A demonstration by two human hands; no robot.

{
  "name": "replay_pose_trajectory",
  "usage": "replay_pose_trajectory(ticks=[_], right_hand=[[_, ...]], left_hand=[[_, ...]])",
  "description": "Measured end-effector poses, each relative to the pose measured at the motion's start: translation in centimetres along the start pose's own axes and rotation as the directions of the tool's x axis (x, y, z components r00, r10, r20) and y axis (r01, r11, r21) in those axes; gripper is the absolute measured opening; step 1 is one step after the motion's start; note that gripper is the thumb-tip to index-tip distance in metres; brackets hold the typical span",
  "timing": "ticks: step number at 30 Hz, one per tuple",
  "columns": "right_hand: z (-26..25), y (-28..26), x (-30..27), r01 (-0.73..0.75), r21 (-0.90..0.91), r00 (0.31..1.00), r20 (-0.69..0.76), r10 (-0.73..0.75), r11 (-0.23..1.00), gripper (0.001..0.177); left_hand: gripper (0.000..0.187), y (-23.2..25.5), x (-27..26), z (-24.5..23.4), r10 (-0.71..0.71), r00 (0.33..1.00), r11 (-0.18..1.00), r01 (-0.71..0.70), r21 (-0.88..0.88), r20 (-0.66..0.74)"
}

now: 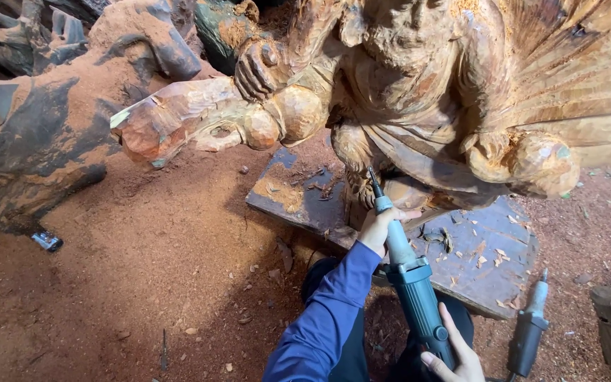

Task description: Using a power carving tool to refine the intricate details of a large wooden sculpture.

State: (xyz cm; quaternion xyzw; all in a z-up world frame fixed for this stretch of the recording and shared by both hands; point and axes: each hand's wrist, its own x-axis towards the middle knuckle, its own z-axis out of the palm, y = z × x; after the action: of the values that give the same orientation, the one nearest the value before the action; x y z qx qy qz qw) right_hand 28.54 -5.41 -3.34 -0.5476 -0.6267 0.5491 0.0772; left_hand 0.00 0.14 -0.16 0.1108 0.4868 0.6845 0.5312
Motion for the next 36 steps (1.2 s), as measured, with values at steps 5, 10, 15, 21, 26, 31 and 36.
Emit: replay_pose_trajectory(ticks=[5,10,15,21,26,31,36], right_hand=[[-0.3,1.0,0.2,0.023,0.072,0.999,0.025,-0.025,0.997,0.106],[-0.6,0.8,0.1,0.037,0.072,0.998,0.052,-0.041,0.997,0.107],[-1.1,0.6,0.0,0.068,-0.074,0.997,0.042,-0.065,0.995,0.106],[-1.1,-0.4,-0.1,0.077,-0.07,0.996,0.054,-0.073,0.995,0.104],[-0.7,-0.5,-1.0,0.137,-0.078,0.99,0.04,-0.134,0.988,0.105],[-0.2,-2.2,-1.5,0.129,-0.125,0.992,0.001,-0.129,0.984,0.104],[0.7,-3.1,-2.3,0.073,0.069,0.996,-0.051,-0.069,0.995,0.101]], left_hand=[[0.034,-2.1,1.5,-0.6,0.014,1.0,0.997,-0.016,-0.079,-0.022],[0.02,-4.4,3.1,-1.5,0.033,0.999,0.989,-0.036,-0.141,-0.03],[0.013,-4.0,2.3,-1.5,0.104,0.993,0.988,-0.097,-0.121,0.05],[0.038,-3.5,2.4,-1.9,0.113,0.99,0.987,-0.102,-0.121,0.088],[0.028,-4.8,2.8,-2.4,0.069,0.997,0.98,-0.06,-0.192,0.044],[0.037,-3.8,2.5,-2.2,0.145,0.985,0.982,-0.132,-0.133,0.091],[0.037,-3.4,2.1,-1.5,0.134,0.99,0.977,-0.125,-0.172,0.045]])
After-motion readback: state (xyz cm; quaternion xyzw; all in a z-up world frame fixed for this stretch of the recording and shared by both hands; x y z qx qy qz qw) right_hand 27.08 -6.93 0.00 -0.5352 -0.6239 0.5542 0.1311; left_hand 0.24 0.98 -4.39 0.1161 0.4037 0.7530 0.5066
